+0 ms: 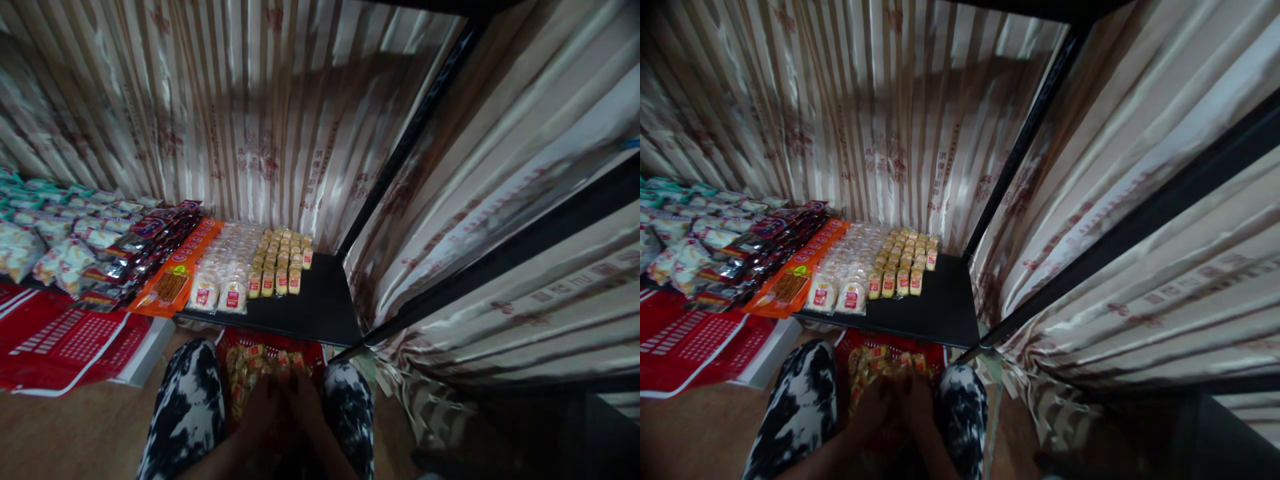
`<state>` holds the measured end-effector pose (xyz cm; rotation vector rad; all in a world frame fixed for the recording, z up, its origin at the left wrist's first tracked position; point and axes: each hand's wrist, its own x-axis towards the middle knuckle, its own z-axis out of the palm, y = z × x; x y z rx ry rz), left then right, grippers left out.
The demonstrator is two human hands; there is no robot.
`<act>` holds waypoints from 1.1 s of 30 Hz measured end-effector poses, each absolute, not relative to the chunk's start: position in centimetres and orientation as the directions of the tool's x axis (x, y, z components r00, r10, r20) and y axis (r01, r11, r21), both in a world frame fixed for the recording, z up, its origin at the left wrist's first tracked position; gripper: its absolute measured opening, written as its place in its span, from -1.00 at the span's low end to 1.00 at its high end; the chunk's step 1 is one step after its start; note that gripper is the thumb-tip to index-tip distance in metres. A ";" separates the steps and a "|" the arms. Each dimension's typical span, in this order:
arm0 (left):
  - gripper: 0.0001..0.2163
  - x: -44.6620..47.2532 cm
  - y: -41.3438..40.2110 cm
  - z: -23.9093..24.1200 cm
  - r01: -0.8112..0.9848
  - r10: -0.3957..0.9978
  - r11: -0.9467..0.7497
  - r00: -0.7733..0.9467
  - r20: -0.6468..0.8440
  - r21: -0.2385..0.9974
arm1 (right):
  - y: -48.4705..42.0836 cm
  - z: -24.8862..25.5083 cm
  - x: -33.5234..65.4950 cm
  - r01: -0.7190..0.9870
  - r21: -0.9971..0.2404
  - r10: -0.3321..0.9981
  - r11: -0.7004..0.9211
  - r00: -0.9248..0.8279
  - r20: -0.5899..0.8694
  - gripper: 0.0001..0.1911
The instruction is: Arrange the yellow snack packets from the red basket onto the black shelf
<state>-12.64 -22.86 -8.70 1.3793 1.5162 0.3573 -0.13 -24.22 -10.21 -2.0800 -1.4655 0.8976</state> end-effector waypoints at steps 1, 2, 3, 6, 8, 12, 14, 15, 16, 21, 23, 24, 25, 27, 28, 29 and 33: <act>-0.76 -12.5 -22.7 -7.9 0.558 0.883 0.290 0.157 -0.443 0.777 | -24.1 -10.0 0.1 0.618 -0.711 0.941 -0.335 0.250 -0.227 -0.64; -0.77 -12.3 -22.6 -7.2 0.545 0.898 0.275 0.148 -0.414 0.792 | -23.9 -9.6 0.4 0.581 -0.748 0.943 -0.321 0.267 -0.198 -0.66; -0.78 -12.0 -22.4 -6.4 0.531 0.914 0.258 0.137 -0.383 0.807 | -23.8 -9.2 0.7 0.548 -0.779 0.944 -0.304 0.281 -0.171 -0.66; -0.80 -11.2 -21.7 -4.5 0.497 0.949 0.191 0.129 -0.289 0.847 | -23.1 -7.8 1.5 0.487 -0.832 0.939 -0.265 0.326 -0.109 -0.60; -0.77 -10.6 -21.1 -3.4 0.466 0.962 0.145 0.140 -0.234 0.873 | -22.6 -6.9 2.0 0.446 -0.857 0.934 -0.258 0.344 -0.102 -0.56; -0.75 -9.1 -19.2 -1.8 0.408 0.983 0.033 0.151 -0.103 0.912 | -21.3 -5.1 3.1 0.268 -0.944 0.948 -0.194 0.298 -0.110 -0.51; -0.76 -8.2 -17.9 -1.2 0.375 0.986 -0.025 0.161 -0.038 0.927 | -20.2 -4.3 3.8 0.174 -0.973 0.953 -0.152 0.288 -0.097 -0.50; -0.76 -7.7 -17.2 -1.0 0.360 0.985 -0.047 0.170 -0.016 0.932 | -19.5 -3.9 4.1 0.142 -0.981 0.951 -0.132 0.299 -0.085 -0.49; -0.75 -7.2 -16.4 -0.8 0.351 0.984 -0.065 0.181 0.001 0.934 | -18.7 -3.6 4.5 0.120 -0.986 0.945 -0.114 0.318 -0.070 -0.48; -0.60 -4.0 -12.9 0.2 0.371 0.984 -0.073 0.175 0.008 0.926 | -13.5 -3.1 6.8 0.165 -0.985 0.877 -0.053 0.480 0.034 -0.48; -0.57 -2.6 -11.7 0.5 0.384 0.986 -0.061 0.168 -0.005 0.921 | -11.2 -3.4 7.7 0.197 -0.979 0.853 -0.047 0.518 0.063 -0.53; -0.56 -1.9 -11.1 0.6 0.387 0.985 -0.053 0.174 -0.016 0.921 | -10.0 -3.7 8.1 0.206 -0.978 0.845 -0.042 0.530 0.076 -0.55; -0.55 -1.2 -10.5 0.6 0.384 0.982 -0.041 0.185 -0.033 0.923 | -8.9 -3.9 8.5 0.211 -0.977 0.838 -0.035 0.539 0.086 -0.57; -0.55 -0.1 -9.3 0.3 0.366 0.978 0.006 0.192 -0.082 0.930 | -6.9 -4.5 9.1 0.213 -0.977 0.834 -0.025 0.543 0.097 -0.59; -0.55 0.4 -8.7 0.0 0.354 0.977 0.034 0.184 -0.105 0.935 | -6.0 -4.7 9.4 0.213 -0.977 0.835 -0.022 0.542 0.100 -0.59; -0.55 0.8 -8.2 -0.4 0.338 0.977 0.054 0.175 -0.119 0.940 | -5.2 -5.0 9.6 0.216 -0.976 0.836 -0.020 0.540 0.102 -0.59; -0.57 2.3 -6.0 -2.3 0.270 0.982 0.058 0.160 -0.104 0.961 | -2.6 -6.0 10.3 0.237 -0.972 0.839 0.000 0.528 0.129 -0.59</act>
